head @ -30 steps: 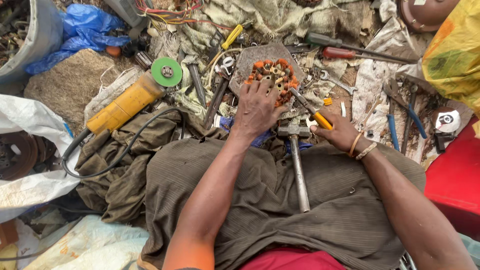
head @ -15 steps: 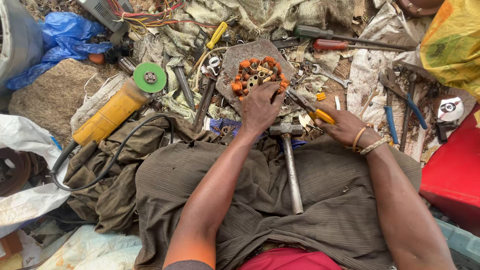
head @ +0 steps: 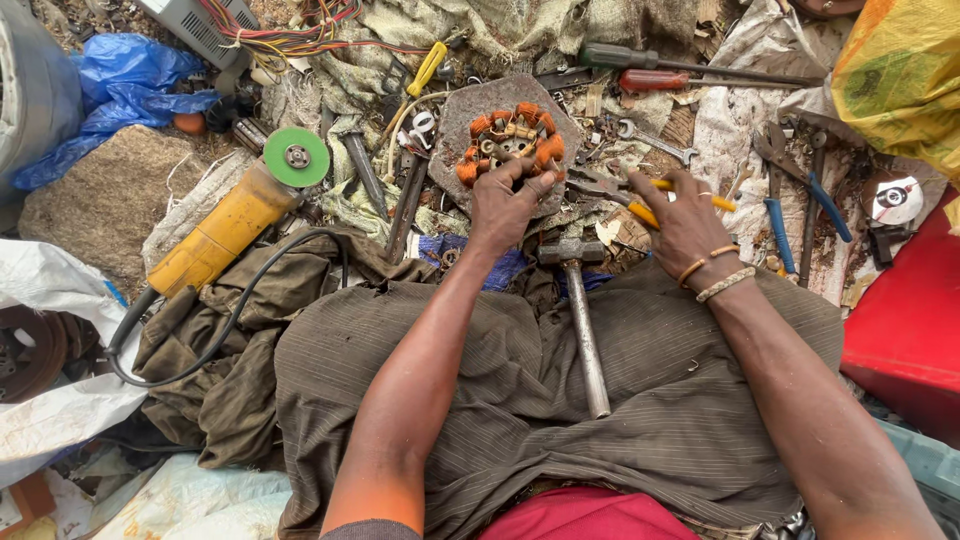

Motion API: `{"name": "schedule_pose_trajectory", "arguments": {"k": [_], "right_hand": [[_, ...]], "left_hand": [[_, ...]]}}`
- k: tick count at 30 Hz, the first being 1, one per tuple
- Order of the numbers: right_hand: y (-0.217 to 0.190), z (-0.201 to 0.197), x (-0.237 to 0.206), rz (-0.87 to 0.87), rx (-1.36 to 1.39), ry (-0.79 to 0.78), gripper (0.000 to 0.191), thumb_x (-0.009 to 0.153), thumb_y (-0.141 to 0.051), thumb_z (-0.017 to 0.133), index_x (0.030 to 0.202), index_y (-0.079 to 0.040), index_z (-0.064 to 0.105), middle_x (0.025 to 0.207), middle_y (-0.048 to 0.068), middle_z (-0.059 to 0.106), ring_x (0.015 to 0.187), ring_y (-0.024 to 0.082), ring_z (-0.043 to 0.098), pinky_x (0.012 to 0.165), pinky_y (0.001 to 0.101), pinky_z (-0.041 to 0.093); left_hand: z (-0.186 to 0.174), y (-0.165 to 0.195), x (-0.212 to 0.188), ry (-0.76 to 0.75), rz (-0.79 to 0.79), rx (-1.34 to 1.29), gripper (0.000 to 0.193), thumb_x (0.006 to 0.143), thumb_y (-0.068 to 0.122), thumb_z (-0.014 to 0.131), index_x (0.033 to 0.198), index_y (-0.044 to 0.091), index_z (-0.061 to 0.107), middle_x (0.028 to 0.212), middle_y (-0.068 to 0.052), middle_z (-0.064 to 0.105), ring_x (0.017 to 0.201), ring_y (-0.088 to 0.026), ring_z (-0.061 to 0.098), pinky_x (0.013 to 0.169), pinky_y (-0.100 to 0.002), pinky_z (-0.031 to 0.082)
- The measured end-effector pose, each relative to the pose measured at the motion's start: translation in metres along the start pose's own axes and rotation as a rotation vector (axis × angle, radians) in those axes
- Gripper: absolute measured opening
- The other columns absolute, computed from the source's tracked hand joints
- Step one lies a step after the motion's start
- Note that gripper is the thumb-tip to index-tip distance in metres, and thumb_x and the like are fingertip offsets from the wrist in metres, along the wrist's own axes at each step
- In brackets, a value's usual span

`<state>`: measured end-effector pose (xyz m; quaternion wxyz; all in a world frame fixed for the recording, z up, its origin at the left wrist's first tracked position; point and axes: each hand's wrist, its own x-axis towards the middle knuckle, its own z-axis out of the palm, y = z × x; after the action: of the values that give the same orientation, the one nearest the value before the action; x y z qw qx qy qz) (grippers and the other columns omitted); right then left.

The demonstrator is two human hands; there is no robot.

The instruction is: The person sits on the ground and uses pliers and a hammer to remove copper windings from a motor stator. They repeatedly pry and pull the windings out of the slots, placing the removed pieces into a nearby bucket.

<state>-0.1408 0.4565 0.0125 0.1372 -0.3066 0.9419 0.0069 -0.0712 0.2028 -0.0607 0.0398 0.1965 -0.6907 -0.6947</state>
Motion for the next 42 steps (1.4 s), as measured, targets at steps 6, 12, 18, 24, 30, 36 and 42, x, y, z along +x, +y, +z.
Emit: {"name": "schedule_pose_trajectory", "arguments": {"k": [6, 12, 18, 24, 30, 36, 42], "right_hand": [[-0.005, -0.005, -0.005, -0.145, -0.191, 0.393, 0.073, 0.099, -0.006, 0.069, 0.162, -0.033, 0.044, 0.144, 0.02, 0.041, 0.132, 0.039, 0.042, 0.112, 0.0507, 0.047], [-0.017, -0.009, 0.002, -0.204, -0.285, 0.492, 0.073, 0.098, -0.005, 0.069, 0.162, -0.03, 0.045, 0.147, 0.019, 0.038, 0.139, 0.039, 0.04, 0.116, 0.0496, 0.045], [-0.026, -0.026, 0.01, -0.175, -0.57, 0.417, 0.067, 0.102, -0.009, 0.061, 0.16, -0.037, 0.044, 0.138, 0.013, 0.049, 0.129, 0.028, 0.044, 0.098, 0.0439, 0.047], [-0.028, -0.055, 0.024, -0.252, -0.548, 0.125, 0.034, 0.111, -0.022, 0.053, 0.145, -0.021, 0.054, 0.097, 0.015, 0.065, 0.07, 0.022, 0.064, 0.061, 0.0392, 0.051], [-0.018, -0.053, 0.033, -0.075, -0.265, -0.288, 0.045, 0.094, -0.024, 0.059, 0.138, -0.03, 0.056, 0.086, 0.012, 0.068, 0.061, 0.023, 0.065, 0.05, 0.0375, 0.053], [0.01, -0.014, 0.049, 0.061, 0.39, -0.604, 0.023, 0.101, -0.034, 0.06, 0.114, -0.017, 0.071, 0.077, 0.009, 0.073, 0.06, 0.02, 0.068, 0.06, 0.0351, 0.055], [0.006, -0.006, 0.041, 0.322, 1.384, -1.115, 0.026, 0.096, -0.028, 0.057, 0.11, -0.007, 0.064, 0.074, 0.011, 0.069, 0.056, 0.019, 0.066, 0.051, 0.0336, 0.057]], "left_hand": [[-0.001, 0.0, 0.007, -0.002, 0.039, -0.132, 0.03, 0.093, 0.032, 0.074, 0.111, 0.008, 0.077, 0.09, -0.004, 0.077, 0.079, -0.011, 0.07, 0.07, -0.028, 0.06], [0.001, 0.018, 0.0, 0.093, 0.089, 0.061, 0.025, 0.096, 0.034, 0.072, 0.1, 0.009, 0.075, 0.083, -0.002, 0.072, 0.067, -0.011, 0.066, 0.058, -0.029, 0.057], [-0.011, 0.052, -0.007, 0.194, 0.526, 0.717, 0.02, 0.091, 0.026, 0.075, 0.098, 0.008, 0.075, 0.117, -0.011, 0.067, 0.1, -0.024, 0.062, 0.081, -0.04, 0.054], [-0.029, 0.053, 0.004, 0.243, 0.762, 0.717, 0.01, 0.087, 0.02, 0.075, 0.088, 0.01, 0.074, 0.145, -0.018, 0.046, 0.133, -0.039, 0.046, 0.11, -0.054, 0.039], [-0.012, 0.025, 0.01, 0.025, 0.719, 0.732, 0.017, 0.101, 0.007, 0.062, 0.113, 0.001, 0.073, 0.133, -0.009, 0.049, 0.113, -0.022, 0.055, 0.098, -0.029, 0.055], [-0.003, 0.022, 0.004, 0.039, 0.751, 0.88, 0.015, 0.104, 0.002, 0.06, 0.113, -0.006, 0.069, 0.133, -0.006, 0.047, 0.104, -0.019, 0.056, 0.095, -0.027, 0.055], [-0.012, 0.045, 0.001, -0.011, 0.608, 0.653, 0.021, 0.099, 0.014, 0.066, 0.114, 0.0, 0.069, 0.128, -0.008, 0.056, 0.115, -0.026, 0.058, 0.104, -0.034, 0.053]]}}
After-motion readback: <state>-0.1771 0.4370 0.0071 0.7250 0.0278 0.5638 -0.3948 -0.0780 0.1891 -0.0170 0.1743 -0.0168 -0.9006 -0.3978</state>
